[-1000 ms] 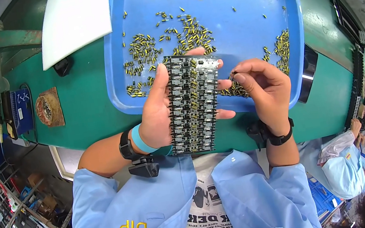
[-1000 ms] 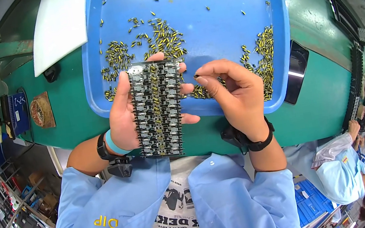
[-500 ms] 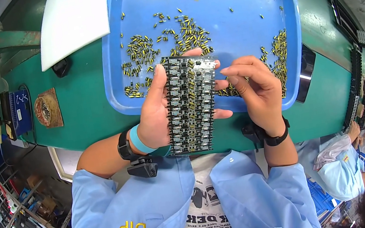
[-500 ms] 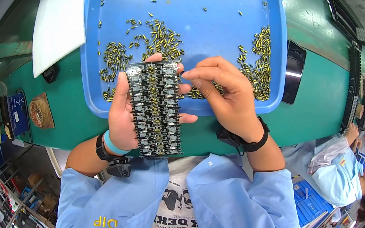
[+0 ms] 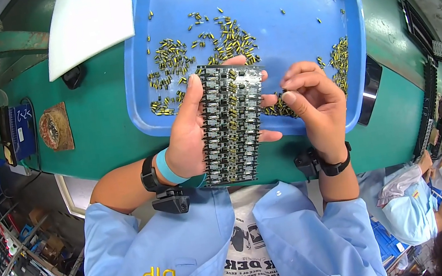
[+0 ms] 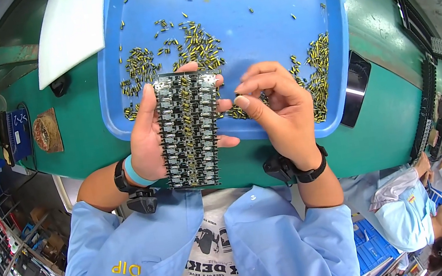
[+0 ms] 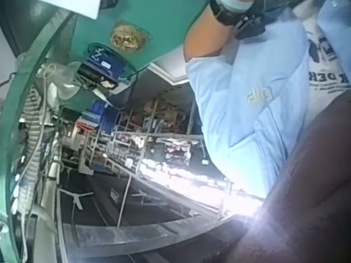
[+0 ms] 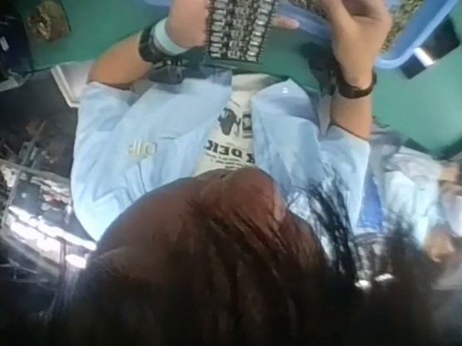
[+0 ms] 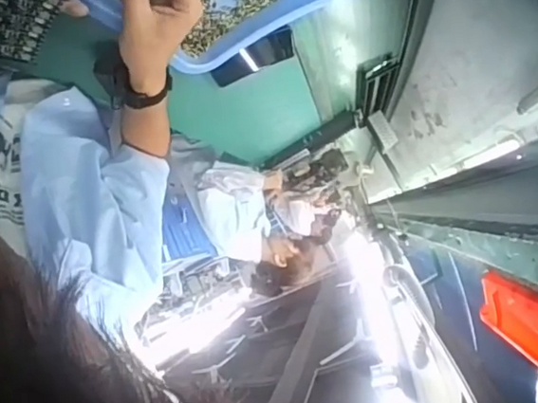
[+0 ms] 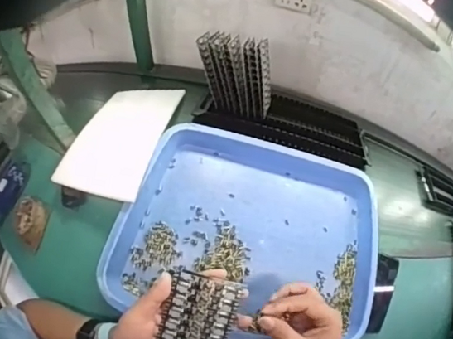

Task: The person picks up a circuit board and inserts small electronic components into it by hand, repeating this process until the board is full. Then, the person places the board onto a rack and picks up another board to repeat the task.

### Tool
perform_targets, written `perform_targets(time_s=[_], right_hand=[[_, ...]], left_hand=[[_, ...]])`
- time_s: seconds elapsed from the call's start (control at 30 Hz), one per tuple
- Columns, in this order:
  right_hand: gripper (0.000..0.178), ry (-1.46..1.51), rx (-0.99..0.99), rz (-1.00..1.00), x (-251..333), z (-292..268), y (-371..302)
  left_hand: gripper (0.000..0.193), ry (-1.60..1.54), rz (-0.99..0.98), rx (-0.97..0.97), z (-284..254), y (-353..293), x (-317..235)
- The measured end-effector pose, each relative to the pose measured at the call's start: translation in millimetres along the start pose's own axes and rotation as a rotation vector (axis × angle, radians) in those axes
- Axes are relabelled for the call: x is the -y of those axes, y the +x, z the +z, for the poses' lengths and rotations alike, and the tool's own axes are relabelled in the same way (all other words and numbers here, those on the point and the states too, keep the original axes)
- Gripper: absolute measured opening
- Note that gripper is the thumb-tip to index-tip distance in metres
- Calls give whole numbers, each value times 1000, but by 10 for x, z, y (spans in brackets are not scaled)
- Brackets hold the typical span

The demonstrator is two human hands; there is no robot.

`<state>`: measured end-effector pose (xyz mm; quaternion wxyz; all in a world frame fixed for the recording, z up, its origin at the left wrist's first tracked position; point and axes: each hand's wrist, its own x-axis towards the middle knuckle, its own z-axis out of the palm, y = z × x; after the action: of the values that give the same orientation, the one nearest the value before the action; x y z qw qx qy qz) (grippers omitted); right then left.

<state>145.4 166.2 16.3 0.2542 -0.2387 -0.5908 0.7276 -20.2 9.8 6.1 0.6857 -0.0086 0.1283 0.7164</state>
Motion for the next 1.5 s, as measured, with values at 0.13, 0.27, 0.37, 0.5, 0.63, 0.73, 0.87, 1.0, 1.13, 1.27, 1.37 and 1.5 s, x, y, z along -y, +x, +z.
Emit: perform_targets(time_s=[0.13,0.27,0.37,0.5,0.63,0.73,0.87,1.0,1.13,1.27,1.37,1.5], right_hand=[[14,-1,53,68,-39,-116,-30],[13,223,47,215,6,-86,-10],[14,290,42,261,-22,-94,-1],[12,214,-18,213,-89,-78,-12],[12,200,-41,197,-91,-56,-10],[11,177,-39,183,-77,-37,-11],[10,163,-35,175,-88,-12,-33],[9,99,-44,152,-42,44,-51],[17,-403,68,-308,22,245,-177],[25,-573,192,-402,-45,330,-202],[24,-612,193,-400,-90,376,-244],[25,-648,183,-413,-109,393,-228]], left_hand=[[73,21,9,6,-11,-8,1],[73,24,14,15,-17,2,4],[73,21,16,11,-4,3,-1],[73,18,14,4,8,3,-2],[72,9,13,13,5,5,-1],[72,6,13,10,6,0,6],[72,19,4,-4,11,-2,5],[74,-28,17,29,-15,-17,23],[76,147,52,-46,20,8,62],[76,160,91,-46,42,11,63],[70,77,99,-12,2,-2,97],[71,97,106,28,-56,-6,80]])
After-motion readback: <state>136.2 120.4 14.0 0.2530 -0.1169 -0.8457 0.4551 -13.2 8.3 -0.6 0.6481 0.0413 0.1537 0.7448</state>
